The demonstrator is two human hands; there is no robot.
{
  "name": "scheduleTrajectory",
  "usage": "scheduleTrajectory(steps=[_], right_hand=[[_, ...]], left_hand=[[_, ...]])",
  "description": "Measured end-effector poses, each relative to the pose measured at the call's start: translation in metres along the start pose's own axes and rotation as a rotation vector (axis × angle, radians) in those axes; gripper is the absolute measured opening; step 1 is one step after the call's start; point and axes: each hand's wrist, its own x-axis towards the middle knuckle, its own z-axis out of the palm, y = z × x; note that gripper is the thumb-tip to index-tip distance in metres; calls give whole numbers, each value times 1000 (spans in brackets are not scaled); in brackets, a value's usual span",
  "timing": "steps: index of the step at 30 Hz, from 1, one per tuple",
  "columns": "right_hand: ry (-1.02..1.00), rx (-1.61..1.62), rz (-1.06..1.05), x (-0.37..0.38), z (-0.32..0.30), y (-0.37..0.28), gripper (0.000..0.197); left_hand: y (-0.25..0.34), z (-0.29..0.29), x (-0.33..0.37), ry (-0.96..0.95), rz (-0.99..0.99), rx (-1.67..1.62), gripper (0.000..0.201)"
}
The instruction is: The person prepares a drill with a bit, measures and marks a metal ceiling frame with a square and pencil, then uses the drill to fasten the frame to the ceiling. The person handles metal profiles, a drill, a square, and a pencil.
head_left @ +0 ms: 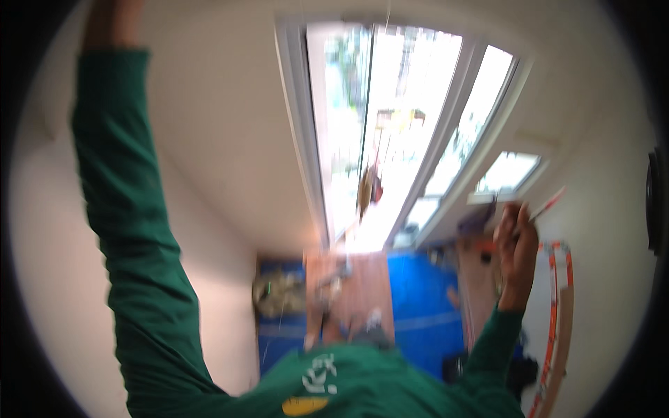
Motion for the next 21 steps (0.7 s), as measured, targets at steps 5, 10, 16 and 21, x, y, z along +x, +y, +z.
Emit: scheduleTrajectory(steps=[5, 10, 16, 21], right_hand=[[0, -176, -126, 11, -21, -81, 39], [-173, -227, -328, 23, 10, -143, 42], [-58, -407, -749, -20, 51, -187, 53], [40, -850, -842, -57, 83, -224, 41]], left_hand=[[-22, 50, 34, 73, 102, -324, 73], [16, 58, 78, 189, 246, -272, 77], [24, 78, 134, 83, 314, -254, 78], [4, 107, 186, 7, 261, -378, 81]])
